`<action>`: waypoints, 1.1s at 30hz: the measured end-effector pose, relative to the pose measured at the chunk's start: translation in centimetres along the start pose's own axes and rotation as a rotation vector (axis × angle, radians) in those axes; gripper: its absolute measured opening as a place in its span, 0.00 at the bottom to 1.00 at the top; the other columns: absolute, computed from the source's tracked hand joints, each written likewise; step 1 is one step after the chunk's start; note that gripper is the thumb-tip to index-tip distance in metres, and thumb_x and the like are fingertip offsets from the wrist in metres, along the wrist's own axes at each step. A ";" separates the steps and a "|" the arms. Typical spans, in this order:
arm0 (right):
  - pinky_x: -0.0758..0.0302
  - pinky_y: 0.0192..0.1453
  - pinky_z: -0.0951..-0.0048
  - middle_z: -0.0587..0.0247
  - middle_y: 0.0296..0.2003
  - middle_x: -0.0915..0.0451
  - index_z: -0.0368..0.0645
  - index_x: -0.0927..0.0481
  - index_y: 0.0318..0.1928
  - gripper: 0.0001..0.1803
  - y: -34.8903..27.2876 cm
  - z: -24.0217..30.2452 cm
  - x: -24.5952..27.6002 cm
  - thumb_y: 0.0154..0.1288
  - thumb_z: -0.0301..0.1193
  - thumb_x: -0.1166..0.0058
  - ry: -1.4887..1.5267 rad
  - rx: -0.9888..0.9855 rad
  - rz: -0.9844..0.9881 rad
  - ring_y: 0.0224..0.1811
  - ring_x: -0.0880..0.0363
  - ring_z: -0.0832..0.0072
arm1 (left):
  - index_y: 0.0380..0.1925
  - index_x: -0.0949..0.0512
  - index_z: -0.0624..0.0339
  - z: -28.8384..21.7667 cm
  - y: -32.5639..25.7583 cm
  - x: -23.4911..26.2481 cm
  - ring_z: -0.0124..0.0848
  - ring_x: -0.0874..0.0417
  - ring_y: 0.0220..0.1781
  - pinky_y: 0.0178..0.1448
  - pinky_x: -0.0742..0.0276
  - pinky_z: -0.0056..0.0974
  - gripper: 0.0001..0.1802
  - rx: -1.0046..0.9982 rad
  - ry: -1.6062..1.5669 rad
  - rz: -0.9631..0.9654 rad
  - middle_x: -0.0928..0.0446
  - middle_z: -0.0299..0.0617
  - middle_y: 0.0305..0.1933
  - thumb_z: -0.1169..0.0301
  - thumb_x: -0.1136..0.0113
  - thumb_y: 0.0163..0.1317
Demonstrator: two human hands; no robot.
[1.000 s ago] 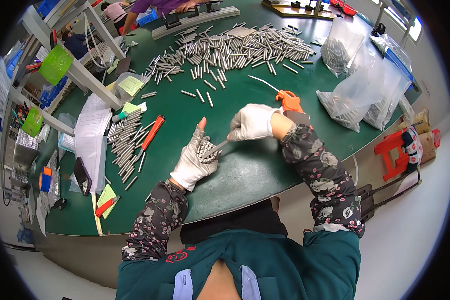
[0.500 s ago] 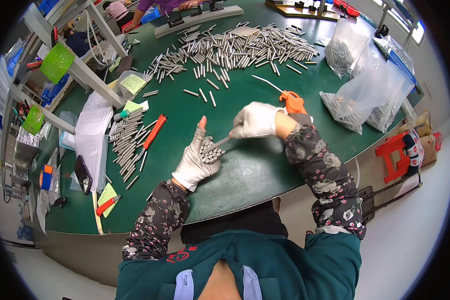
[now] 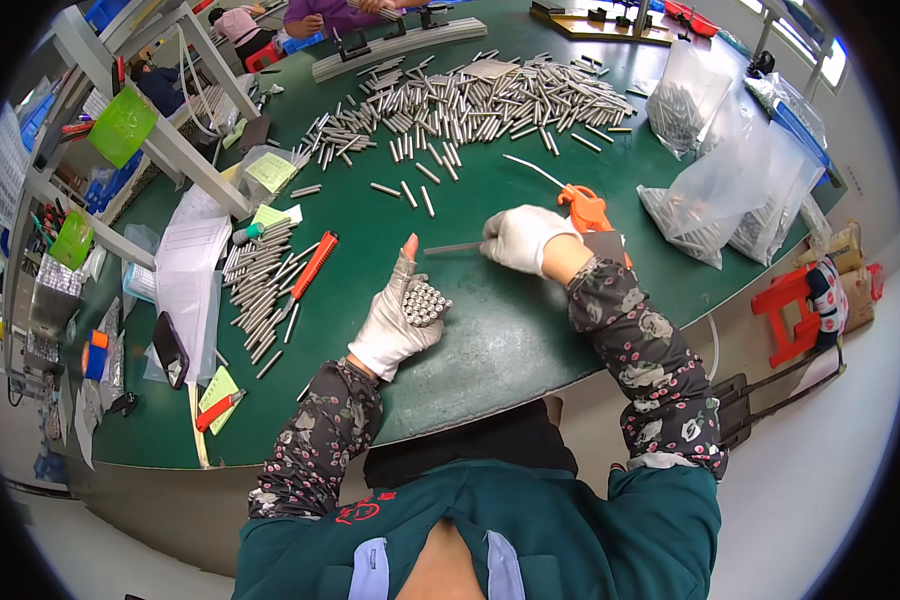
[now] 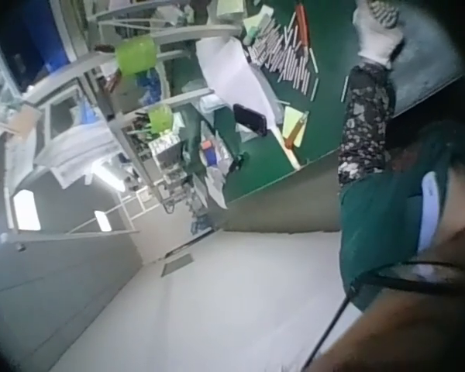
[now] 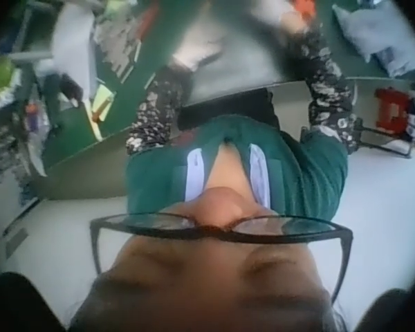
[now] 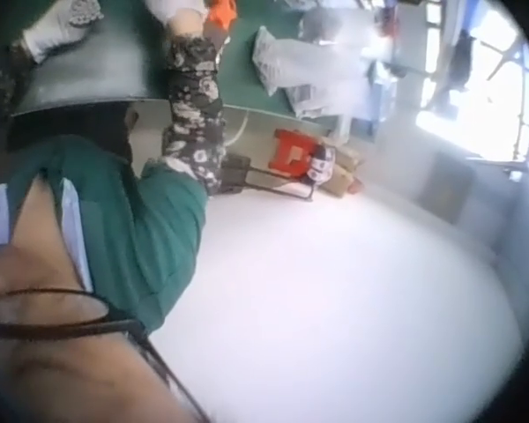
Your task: The worker is organizing and bundling small metal rods on a workbench in a manufacturing environment.
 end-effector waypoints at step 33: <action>0.33 0.35 0.69 0.65 0.25 0.26 0.47 0.24 0.29 0.05 -3.4 11.0 -1.3 0.48 0.30 0.51 -0.457 0.637 -0.301 0.33 0.26 0.69 | 0.66 0.60 0.49 0.4 0.3 -0.4 0.31 0.22 0.36 0.45 0.28 0.30 0.52 -0.195 -0.030 -0.044 0.25 0.37 0.36 0.77 0.41 0.42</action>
Point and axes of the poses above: each hand's wrist, its own y-axis towards the middle knuckle, its own x-axis out of the back of the hand, z = x × y, the point moved 6 cm from there along y, towards the middle knuckle
